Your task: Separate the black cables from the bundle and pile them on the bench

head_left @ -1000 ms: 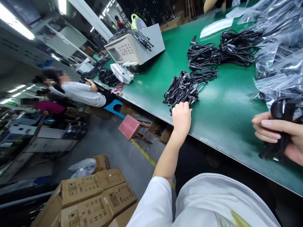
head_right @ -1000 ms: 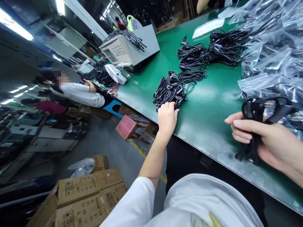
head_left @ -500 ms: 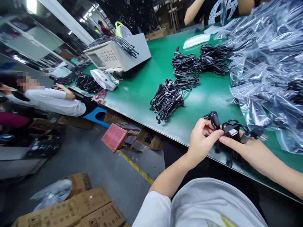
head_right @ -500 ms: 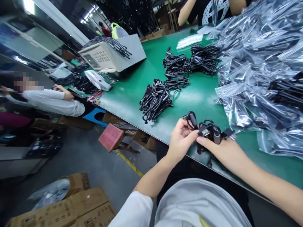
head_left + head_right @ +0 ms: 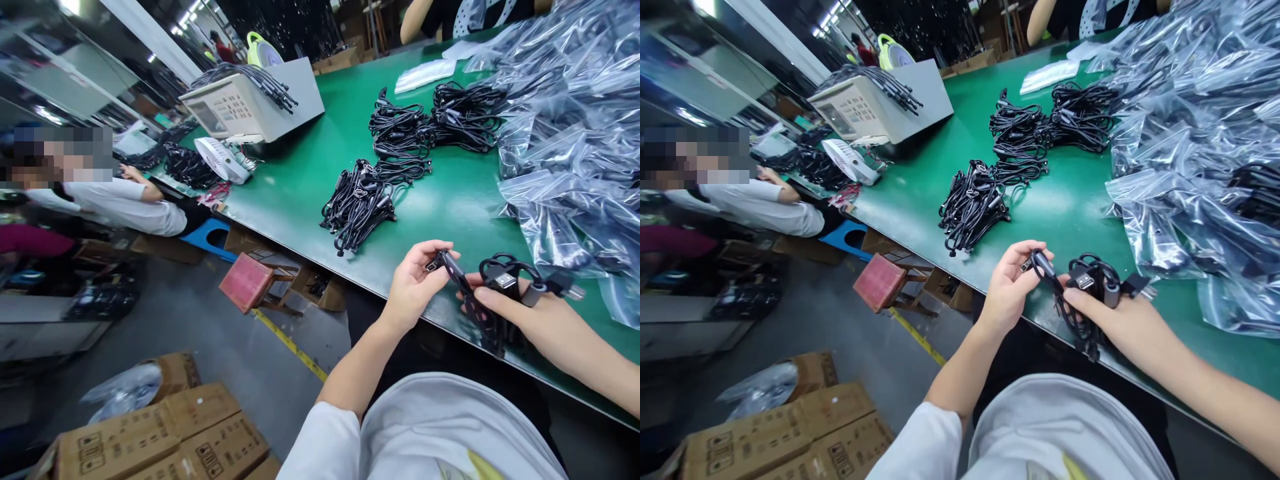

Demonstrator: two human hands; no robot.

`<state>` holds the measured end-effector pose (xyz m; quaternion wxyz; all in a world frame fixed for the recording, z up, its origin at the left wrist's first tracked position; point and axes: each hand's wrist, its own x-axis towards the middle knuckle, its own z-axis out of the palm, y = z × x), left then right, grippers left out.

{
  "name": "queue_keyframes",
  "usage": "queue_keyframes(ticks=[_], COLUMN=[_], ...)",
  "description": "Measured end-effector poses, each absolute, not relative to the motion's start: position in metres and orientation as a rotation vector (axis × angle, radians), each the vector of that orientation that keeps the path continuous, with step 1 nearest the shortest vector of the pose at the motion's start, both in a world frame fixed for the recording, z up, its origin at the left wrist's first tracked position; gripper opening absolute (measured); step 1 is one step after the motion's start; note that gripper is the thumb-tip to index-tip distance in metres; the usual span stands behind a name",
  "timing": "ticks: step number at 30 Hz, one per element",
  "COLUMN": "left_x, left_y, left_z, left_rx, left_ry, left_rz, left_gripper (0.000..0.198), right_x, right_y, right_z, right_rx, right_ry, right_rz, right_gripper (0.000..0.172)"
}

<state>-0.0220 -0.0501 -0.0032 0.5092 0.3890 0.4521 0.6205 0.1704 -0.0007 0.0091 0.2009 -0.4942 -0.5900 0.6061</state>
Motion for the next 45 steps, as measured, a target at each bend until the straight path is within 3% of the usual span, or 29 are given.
queue_keyframes(ticks=[5, 10, 16, 24, 35, 45], left_x=[-0.023, -0.016, -0.007, -0.004, -0.003, -0.009], left_y=[-0.054, -0.057, -0.063, -0.060, -0.061, -0.059], left_z=[-0.006, -0.015, -0.022, -0.022, -0.015, -0.012], left_rx=[1.079, 1.122, 0.906, 0.796, 1.026, 1.135], left_ry=[1.095, 1.061, 1.037, 0.984, 1.254, 1.286], left_rz=[1.399, 1.365, 1.289, 1.326, 1.485, 1.407], left_gripper=[0.036, 0.036, 0.045, 0.039, 0.029, 0.025], right_x=[0.168, 0.163, 0.171, 0.166, 0.161, 0.164], right_y=[0.005, 0.005, 0.006, 0.002, 0.004, 0.002], right_z=[0.028, 0.033, 0.020, 0.020, 0.016, 0.005], right_rx=[-1.540, -1.511, -1.349, -1.238, -1.192, -1.228], right_ry=[-1.815, -1.816, -1.706, -1.450, -1.288, -1.440], right_rz=[1.288, 1.455, 1.686, 1.910, 1.911, 1.835], right_gripper=[0.031, 0.037, 0.029, 0.032, 0.034, 0.034])
